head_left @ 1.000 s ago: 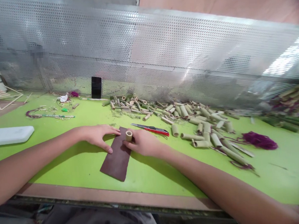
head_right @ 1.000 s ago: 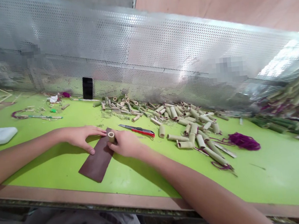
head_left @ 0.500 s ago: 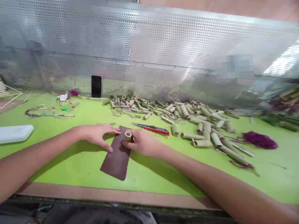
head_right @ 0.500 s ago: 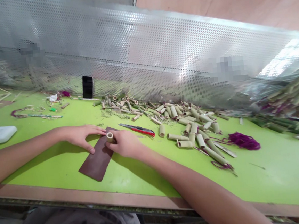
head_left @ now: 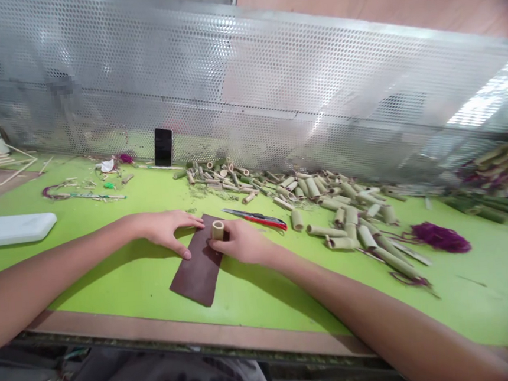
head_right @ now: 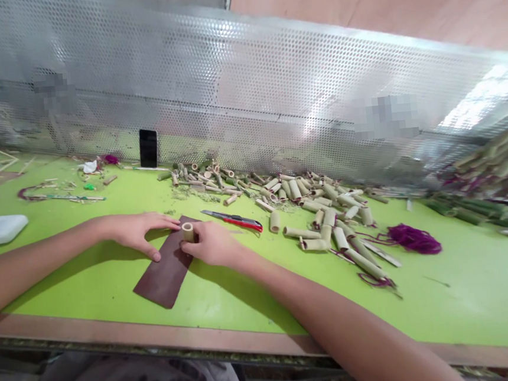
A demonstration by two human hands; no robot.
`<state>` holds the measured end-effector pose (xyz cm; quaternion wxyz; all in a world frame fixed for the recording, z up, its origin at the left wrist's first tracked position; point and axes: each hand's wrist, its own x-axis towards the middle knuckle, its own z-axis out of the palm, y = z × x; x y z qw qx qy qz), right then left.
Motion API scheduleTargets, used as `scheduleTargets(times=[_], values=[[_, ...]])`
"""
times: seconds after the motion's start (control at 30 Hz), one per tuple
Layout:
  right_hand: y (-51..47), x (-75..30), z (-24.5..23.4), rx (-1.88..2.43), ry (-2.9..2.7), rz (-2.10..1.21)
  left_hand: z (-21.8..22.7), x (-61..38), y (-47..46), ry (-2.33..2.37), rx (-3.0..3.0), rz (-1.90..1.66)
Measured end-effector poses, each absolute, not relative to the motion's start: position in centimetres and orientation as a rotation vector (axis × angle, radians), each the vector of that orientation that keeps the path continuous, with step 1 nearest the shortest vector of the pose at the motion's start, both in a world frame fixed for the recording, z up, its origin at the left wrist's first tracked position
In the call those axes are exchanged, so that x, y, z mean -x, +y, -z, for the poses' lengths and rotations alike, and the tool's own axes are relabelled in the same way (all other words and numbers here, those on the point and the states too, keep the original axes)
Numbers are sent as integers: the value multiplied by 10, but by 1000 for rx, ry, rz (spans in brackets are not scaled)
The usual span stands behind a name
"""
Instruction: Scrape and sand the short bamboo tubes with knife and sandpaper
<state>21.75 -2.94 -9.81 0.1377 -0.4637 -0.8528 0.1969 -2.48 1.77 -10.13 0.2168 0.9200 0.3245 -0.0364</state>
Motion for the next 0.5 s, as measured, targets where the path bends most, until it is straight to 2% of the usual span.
scheduleTargets(times=[0.07,0.27,0.5], values=[[-33,-214,100,1247,-2472,-552,102,25,18,901,-2550,105],[-46,-210,95,1124,-2574,-848,102,25,18,894,-2560,101],[-31,-217,102,1240,-2516,-403,103,25,19,884,-2550,80]])
